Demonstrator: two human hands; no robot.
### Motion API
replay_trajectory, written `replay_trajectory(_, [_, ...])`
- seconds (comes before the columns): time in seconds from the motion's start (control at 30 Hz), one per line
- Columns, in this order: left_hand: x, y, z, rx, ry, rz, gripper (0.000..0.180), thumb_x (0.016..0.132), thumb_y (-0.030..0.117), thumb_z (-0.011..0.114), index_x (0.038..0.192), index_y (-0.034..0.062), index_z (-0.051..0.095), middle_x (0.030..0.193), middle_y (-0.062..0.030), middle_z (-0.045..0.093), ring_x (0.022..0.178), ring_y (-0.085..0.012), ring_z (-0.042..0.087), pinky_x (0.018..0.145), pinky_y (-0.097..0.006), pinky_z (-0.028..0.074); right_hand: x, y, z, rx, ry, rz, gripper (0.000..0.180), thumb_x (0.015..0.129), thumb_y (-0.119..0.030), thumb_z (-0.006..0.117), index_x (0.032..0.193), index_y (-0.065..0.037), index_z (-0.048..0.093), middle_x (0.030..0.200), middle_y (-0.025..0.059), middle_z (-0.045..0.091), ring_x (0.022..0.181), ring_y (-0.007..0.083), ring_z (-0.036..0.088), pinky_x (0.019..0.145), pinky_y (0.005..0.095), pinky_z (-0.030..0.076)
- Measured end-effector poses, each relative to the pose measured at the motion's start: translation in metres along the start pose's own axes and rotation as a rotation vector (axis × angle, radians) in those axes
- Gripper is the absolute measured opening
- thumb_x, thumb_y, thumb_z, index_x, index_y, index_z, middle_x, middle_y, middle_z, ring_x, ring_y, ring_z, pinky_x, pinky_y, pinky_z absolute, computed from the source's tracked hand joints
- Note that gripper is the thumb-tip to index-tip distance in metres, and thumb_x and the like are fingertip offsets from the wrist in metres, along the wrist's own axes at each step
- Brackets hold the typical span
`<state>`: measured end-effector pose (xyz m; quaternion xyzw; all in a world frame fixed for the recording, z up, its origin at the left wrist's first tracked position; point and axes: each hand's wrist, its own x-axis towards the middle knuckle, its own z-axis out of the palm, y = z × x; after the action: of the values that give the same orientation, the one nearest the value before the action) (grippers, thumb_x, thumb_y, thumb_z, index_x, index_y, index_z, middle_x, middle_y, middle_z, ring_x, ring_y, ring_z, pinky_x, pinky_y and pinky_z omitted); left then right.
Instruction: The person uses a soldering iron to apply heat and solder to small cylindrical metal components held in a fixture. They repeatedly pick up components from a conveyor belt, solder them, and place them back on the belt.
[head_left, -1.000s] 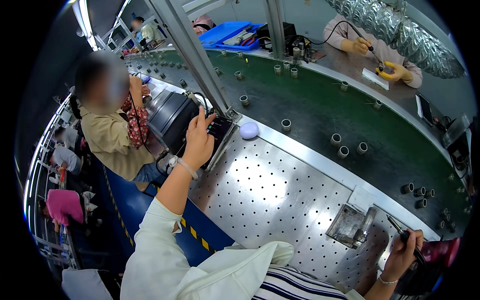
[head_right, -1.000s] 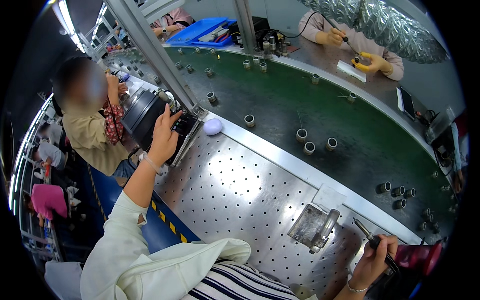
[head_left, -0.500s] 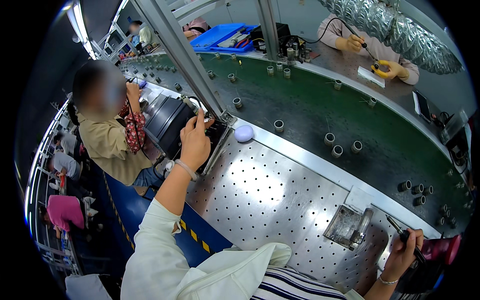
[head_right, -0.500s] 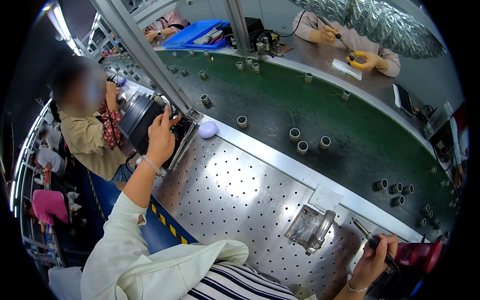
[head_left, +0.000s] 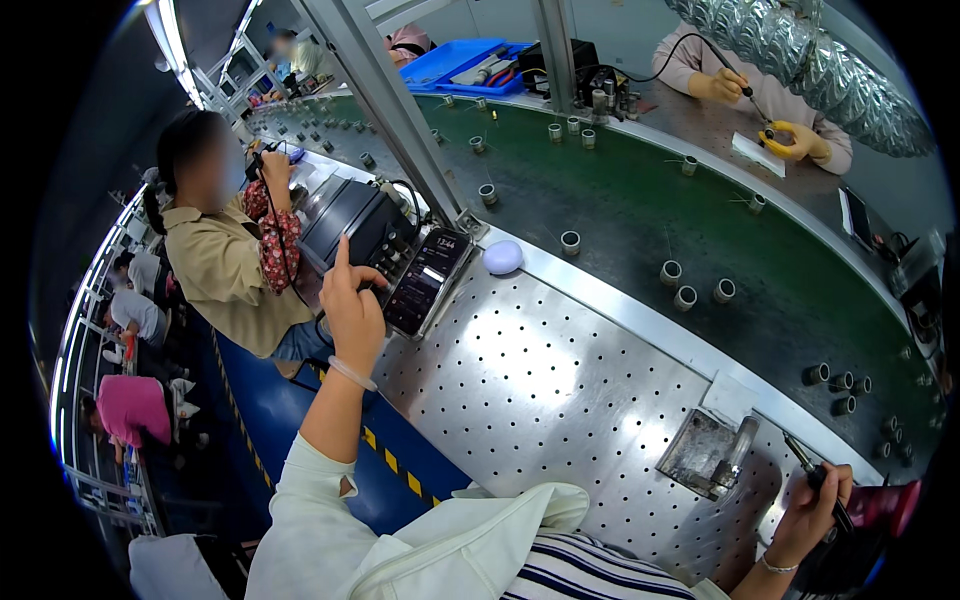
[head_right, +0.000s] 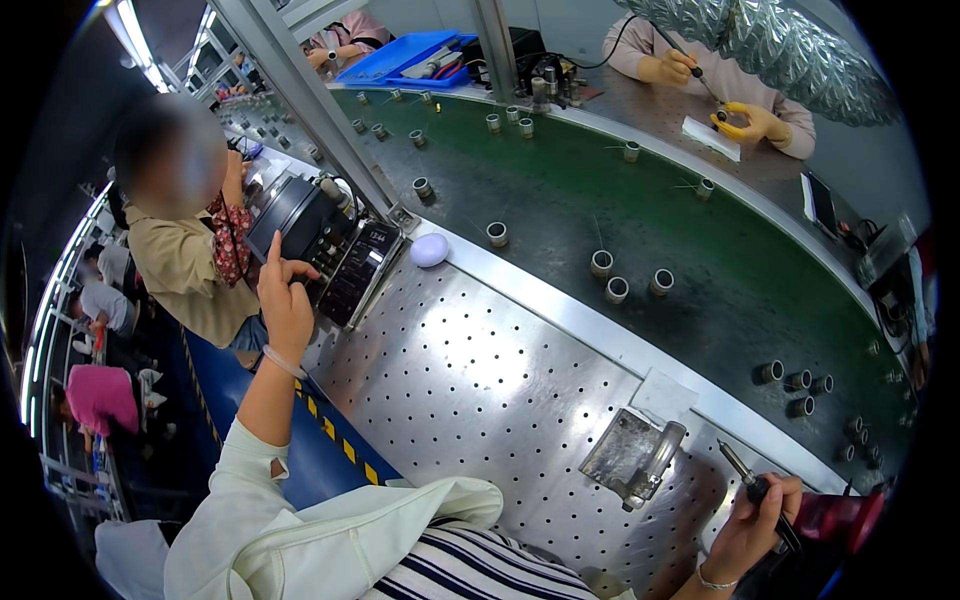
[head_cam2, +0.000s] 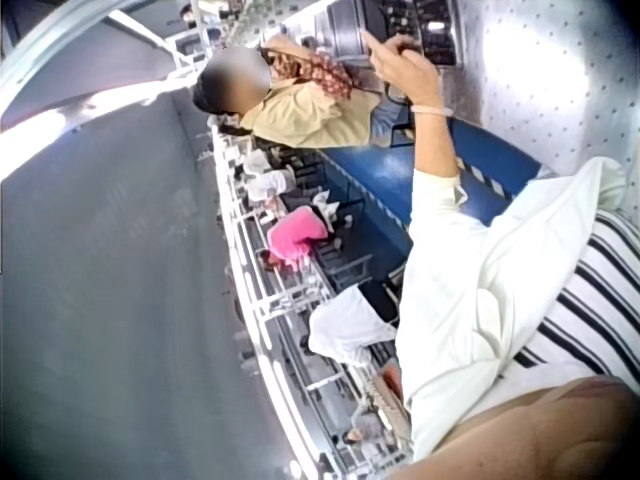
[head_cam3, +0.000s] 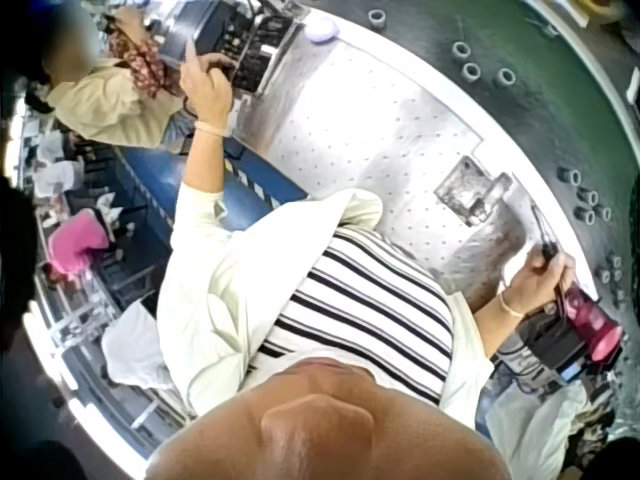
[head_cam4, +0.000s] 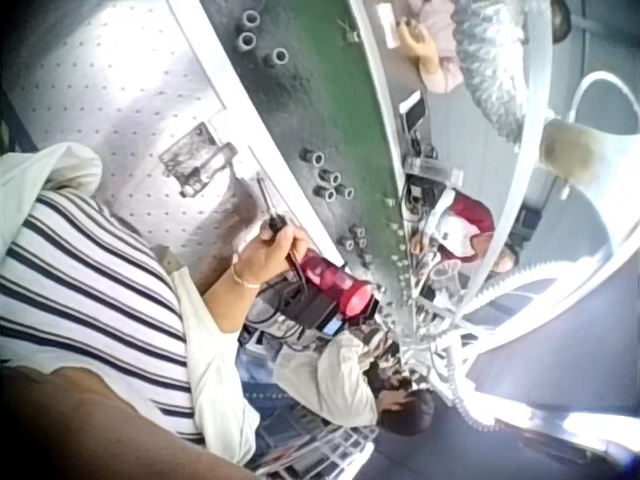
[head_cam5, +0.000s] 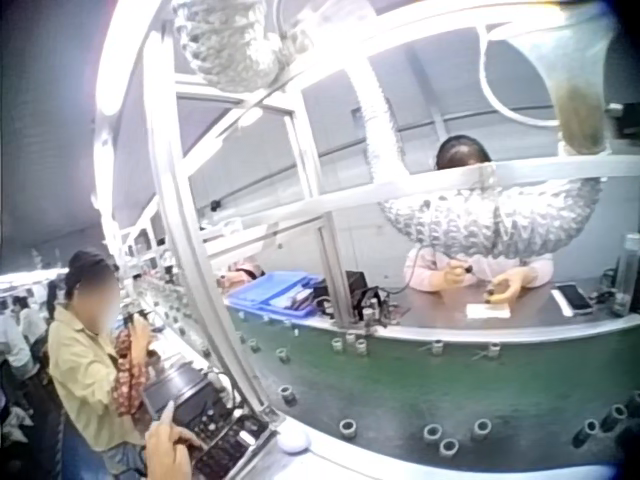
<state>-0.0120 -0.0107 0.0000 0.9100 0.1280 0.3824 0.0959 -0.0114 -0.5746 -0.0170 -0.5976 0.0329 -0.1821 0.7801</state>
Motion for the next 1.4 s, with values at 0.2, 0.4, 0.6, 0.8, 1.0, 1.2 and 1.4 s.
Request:
replay_trajectory(0.2, [-0.029, 0.005, -0.005, -0.013, 0.000, -0.046, 0.067, 0.073, -0.006, 0.037, 0.140, -0.0040, 0.031, 0.089, -0.0004, 0.068, 0.095, -0.0220, 0.048, 0.096, -0.036, 0.030, 0.001, 0.002, -0.002, 0.002, 0.000, 0.010, 0.015, 0.094, -0.016, 0.050, 0.085, -0.005, 0.046, 0.069, -0.0004, 0.042, 0.055, 0.0041, 0.032, 0.050, 0.0165, 0.028])
replay_trajectory(0.4, [-0.051, 0.014, -0.010, -0.001, 0.010, -0.035, 0.067, 0.073, -0.008, 0.037, 0.140, -0.0028, 0.031, 0.098, -0.0021, 0.068, 0.106, -0.0235, 0.046, 0.100, -0.036, 0.026, 0.001, 0.005, -0.003, 0.012, -0.003, 0.007, 0.015, 0.095, -0.016, 0.049, 0.085, -0.005, 0.046, 0.071, -0.0017, 0.039, 0.056, 0.0038, 0.030, 0.051, 0.0165, 0.027])
replay_trajectory(0.6, [-0.071, 0.019, -0.012, -0.020, -0.018, -0.033, 0.070, 0.071, -0.009, 0.039, 0.140, -0.0044, 0.031, 0.108, -0.0072, 0.065, 0.108, -0.0263, 0.047, 0.101, -0.037, 0.026, 0.001, 0.005, -0.007, 0.026, -0.017, 0.012, 0.015, 0.095, -0.016, 0.049, 0.085, -0.005, 0.047, 0.071, -0.0021, 0.038, 0.057, 0.0036, 0.028, 0.051, 0.0170, 0.025])
replay_trajectory(0.8, [-0.075, 0.018, -0.007, -0.111, 0.043, -0.056, 0.070, 0.071, -0.008, 0.039, 0.140, -0.0035, 0.031, 0.111, -0.0103, 0.062, 0.109, -0.0272, 0.048, 0.103, -0.038, 0.026, 0.001, 0.006, -0.009, 0.041, -0.033, 0.010, 0.014, 0.095, -0.015, 0.050, 0.086, -0.004, 0.047, 0.071, -0.0018, 0.038, 0.057, 0.0038, 0.029, 0.051, 0.0168, 0.026])
replay_trajectory(1.0, [-0.074, 0.019, -0.007, -0.135, 0.034, -0.054, 0.070, 0.070, -0.009, 0.038, 0.140, -0.0030, 0.033, 0.110, -0.0118, 0.061, 0.107, -0.0272, 0.049, 0.102, -0.039, 0.029, 0.000, 0.004, -0.006, 0.030, -0.015, 0.004, 0.014, 0.095, -0.015, 0.050, 0.087, -0.004, 0.048, 0.072, -0.0011, 0.039, 0.057, 0.0038, 0.030, 0.051, 0.0165, 0.027])
replay_trajectory(1.2, [-0.075, 0.017, -0.006, -0.144, 0.029, -0.056, 0.070, 0.070, -0.008, 0.038, 0.139, -0.0026, 0.034, 0.111, -0.0116, 0.061, 0.108, -0.0270, 0.048, 0.103, -0.038, 0.028, 0.000, 0.005, -0.007, 0.033, -0.031, 0.004, 0.014, 0.095, -0.014, 0.050, 0.086, -0.004, 0.048, 0.072, -0.0010, 0.040, 0.057, 0.0040, 0.031, 0.051, 0.0167, 0.027])
replay_trajectory(1.4, [-0.075, 0.017, -0.006, -0.153, 0.035, -0.058, 0.070, 0.069, -0.008, 0.039, 0.138, -0.0022, 0.035, 0.109, -0.0117, 0.061, 0.107, -0.0272, 0.048, 0.102, -0.038, 0.029, -0.001, 0.004, -0.006, 0.032, -0.014, 0.015, 0.014, 0.094, -0.014, 0.051, 0.086, -0.004, 0.047, 0.071, -0.0009, 0.041, 0.056, 0.0038, 0.030, 0.051, 0.0163, 0.027])
